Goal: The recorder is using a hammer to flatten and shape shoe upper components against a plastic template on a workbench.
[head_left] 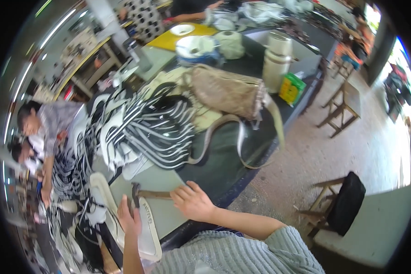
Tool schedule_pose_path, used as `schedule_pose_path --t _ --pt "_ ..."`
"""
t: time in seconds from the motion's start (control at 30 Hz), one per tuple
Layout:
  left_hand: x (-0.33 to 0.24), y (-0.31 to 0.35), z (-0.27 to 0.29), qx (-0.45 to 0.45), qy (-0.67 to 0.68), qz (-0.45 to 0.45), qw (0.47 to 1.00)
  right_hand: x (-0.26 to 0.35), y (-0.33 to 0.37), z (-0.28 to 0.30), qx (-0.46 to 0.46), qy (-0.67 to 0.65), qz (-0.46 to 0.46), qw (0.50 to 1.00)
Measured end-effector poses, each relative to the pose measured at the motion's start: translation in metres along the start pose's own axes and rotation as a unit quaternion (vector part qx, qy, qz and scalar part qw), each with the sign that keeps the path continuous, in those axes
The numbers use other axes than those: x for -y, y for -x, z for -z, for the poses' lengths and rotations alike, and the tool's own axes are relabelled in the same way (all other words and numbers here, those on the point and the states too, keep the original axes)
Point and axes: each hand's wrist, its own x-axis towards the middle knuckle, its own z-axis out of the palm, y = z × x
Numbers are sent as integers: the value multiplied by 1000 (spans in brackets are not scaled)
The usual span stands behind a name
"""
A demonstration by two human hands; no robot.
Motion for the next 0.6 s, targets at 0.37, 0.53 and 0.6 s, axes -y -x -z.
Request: schedule_pose_path --t 0.37,0.53,0.6 --pt "-14 2 14 -31 1 -27 999 11 -5 4 62 -29 26 997" --pt "-11 9 20 -37 8 -2 999 11 -14 -3 71 -23 30 997" --pt "-11 7 19 -44 4 -19 999 10 -15 -2 80 -18 34 996"
